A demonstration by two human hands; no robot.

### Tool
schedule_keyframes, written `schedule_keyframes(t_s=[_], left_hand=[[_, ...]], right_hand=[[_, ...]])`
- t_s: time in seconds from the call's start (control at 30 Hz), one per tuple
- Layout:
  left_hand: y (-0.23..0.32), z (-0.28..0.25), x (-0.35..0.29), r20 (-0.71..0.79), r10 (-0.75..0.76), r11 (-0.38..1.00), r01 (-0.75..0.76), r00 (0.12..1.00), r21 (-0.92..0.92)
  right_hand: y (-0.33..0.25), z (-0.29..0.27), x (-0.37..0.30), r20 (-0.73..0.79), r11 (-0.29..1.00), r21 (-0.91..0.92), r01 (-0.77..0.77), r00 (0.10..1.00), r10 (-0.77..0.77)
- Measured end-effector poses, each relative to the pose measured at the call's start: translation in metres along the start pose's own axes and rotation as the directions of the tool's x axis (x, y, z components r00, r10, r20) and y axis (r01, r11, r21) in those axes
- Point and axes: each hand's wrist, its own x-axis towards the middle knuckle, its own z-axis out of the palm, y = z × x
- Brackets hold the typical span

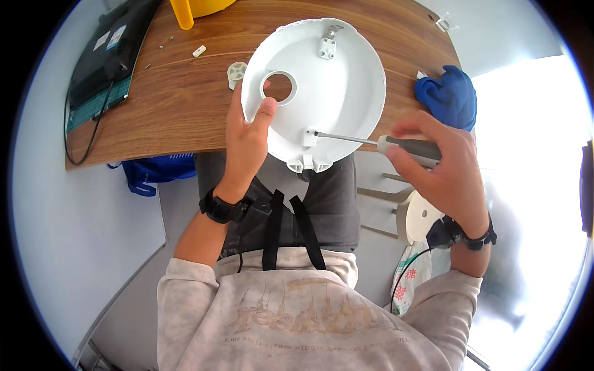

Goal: The person disassembles a yellow electric kettle and a white rice cooker using a screwdriver. They remove screws from the kettle base, separate the lid, and then proceed to unscrew and separate parts of the rice cooker lid.

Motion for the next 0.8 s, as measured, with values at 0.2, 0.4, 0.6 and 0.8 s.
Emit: schedule_keyframes(t_s=[0.2, 0.4, 0.6, 0.8], left_hand=[[-0.002, -0.002, -0.001, -0.008, -0.007, 0.999, 0.007, 1.000, -0.048], [-0.002, -0.001, -0.003, -0.017, -0.013, 0.997, 0.012, 1.000, -0.070], [-0.002, -0.002, -0.003, -0.010, -0.010, 0.999, 0.010, 1.000, -0.044], [-0.003, -0.001, -0.001, -0.013, 0.014, 0.999, -0.015, 1.000, -0.042]], right_hand=[[-0.005, -0.005, 0.014, 0.118, 0.960, -0.251, -0.121, 0.981, 0.154], [-0.008, 0.004, 0.001, 0.069, 0.937, -0.296, 0.186, 0.983, -0.173], [-0.023, -0.002, -0.002, 0.125, 0.915, -0.347, 0.206, 0.977, -0.173], [-0.041, 0.009, -0.002, 0.109, 0.875, -0.401, 0.273, 0.962, -0.250]])
